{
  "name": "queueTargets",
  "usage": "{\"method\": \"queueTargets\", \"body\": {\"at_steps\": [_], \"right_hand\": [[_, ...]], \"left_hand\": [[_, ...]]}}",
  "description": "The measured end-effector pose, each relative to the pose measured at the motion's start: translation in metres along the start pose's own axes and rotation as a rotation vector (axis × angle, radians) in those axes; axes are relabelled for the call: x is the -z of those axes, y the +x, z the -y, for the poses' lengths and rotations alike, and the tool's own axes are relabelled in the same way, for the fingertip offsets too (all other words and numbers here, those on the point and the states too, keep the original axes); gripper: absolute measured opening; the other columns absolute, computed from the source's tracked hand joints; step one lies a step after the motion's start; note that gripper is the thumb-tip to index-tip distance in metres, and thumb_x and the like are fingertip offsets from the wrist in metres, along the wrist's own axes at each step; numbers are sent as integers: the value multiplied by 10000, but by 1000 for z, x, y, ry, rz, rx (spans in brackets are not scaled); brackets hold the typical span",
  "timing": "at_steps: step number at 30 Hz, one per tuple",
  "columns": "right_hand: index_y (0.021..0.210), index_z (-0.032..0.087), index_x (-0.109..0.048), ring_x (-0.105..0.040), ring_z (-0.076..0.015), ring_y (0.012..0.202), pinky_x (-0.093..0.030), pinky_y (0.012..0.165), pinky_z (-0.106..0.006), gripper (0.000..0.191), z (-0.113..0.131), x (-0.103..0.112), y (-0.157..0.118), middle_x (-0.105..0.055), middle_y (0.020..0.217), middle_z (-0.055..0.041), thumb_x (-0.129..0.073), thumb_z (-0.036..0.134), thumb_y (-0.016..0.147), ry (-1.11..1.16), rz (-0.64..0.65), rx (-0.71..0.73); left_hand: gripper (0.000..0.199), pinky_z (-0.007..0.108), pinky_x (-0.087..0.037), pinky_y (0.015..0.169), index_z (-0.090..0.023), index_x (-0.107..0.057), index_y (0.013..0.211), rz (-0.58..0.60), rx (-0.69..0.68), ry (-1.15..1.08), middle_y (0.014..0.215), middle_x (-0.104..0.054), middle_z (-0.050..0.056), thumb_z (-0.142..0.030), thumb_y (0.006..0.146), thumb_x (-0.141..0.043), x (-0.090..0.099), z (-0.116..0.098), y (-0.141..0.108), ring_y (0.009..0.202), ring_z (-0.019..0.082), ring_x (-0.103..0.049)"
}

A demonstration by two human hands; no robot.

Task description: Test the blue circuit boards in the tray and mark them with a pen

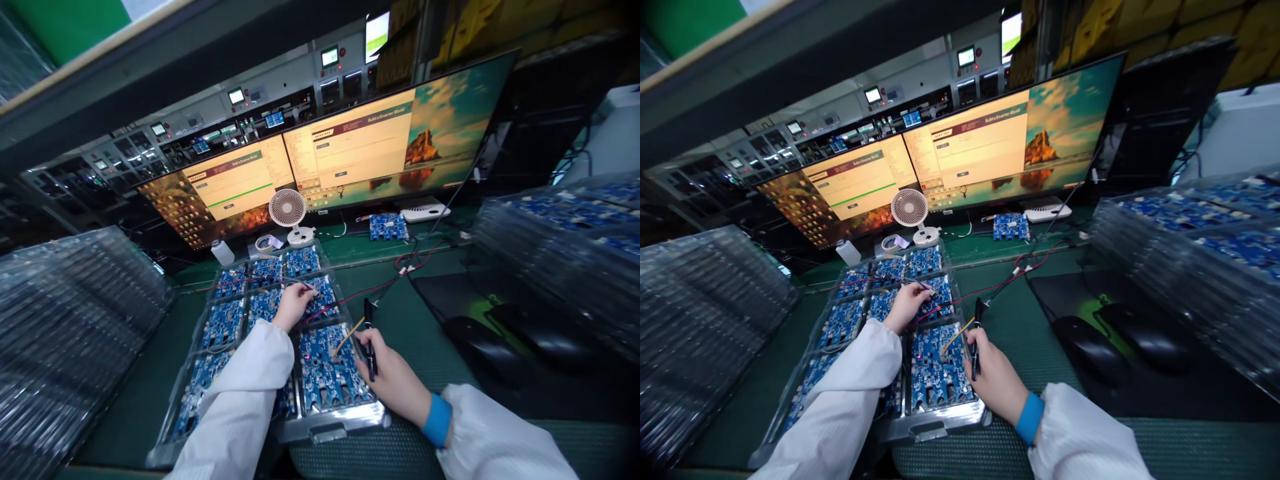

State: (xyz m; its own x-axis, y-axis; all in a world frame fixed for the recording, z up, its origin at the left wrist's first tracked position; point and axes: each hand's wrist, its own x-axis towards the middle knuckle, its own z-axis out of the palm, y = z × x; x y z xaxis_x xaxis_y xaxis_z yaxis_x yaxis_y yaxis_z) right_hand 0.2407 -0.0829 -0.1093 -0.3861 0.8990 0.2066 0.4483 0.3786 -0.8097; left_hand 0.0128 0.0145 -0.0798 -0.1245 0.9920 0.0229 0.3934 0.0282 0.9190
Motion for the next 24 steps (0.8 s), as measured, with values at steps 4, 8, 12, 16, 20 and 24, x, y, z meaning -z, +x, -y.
{"method": "queueTargets", "body": {"at_steps": [4, 8, 12, 16, 20, 24], "right_hand": [[951, 250, -315, -618, -172, 761, -481, 718, -317, 217, -1, -1, 2, -605, 945, -46, -418, 228, 762, 8, 3, -2], [963, 245, -332, -619, -174, 778, -481, 725, -318, 220, 0, -5, 4, -606, 936, -43, -422, 226, 763, 15, 11, -4], [974, 237, -341, -614, -179, 747, -483, 705, -323, 224, 2, -8, 3, -603, 916, -47, -424, 232, 766, 15, 22, -7], [971, 236, -343, -617, -184, 803, -485, 742, -330, 218, 4, -8, 3, -594, 951, -59, -423, 231, 768, 20, 18, -2], [957, 240, -349, -611, -186, 843, -483, 778, -337, 217, 6, -6, 3, -586, 961, -59, -435, 232, 758, 23, 10, -5], [940, 240, -351, -602, -198, 894, -477, 817, -356, 222, 5, -7, 4, -586, 984, -68, -459, 243, 746, 28, -2, -19]], "left_hand": [[88, 300, -485, 780, -177, -678, 787, 31, -72, 194, 821, -725, 42, -191, 771, -593, 4, -3, 3, 789, 177, -654], [101, 303, -485, 801, -182, -684, 801, 66, -99, 334, 861, -738, 52, -202, 787, -586, 7, -7, 1, 822, 191, -666], [102, 311, -486, 816, -186, -683, 768, 88, -117, 434, 884, -744, 55, -202, 790, -584, 10, -8, 1, 839, 202, -670], [121, 305, -481, 847, -190, -678, 755, 110, -139, 476, 943, -746, 57, -190, 806, -568, 12, -7, 1, 895, 193, -672], [126, 292, -489, 836, -195, -670, 737, 109, -145, 493, 953, -748, 52, -201, 815, -571, 13, -7, -1, 898, 181, -677], [126, 294, -498, 821, -189, -674, 715, 103, -142, 511, 908, -753, 56, -196, 804, -584, 12, -8, -3, 853, 188, -683]]}}
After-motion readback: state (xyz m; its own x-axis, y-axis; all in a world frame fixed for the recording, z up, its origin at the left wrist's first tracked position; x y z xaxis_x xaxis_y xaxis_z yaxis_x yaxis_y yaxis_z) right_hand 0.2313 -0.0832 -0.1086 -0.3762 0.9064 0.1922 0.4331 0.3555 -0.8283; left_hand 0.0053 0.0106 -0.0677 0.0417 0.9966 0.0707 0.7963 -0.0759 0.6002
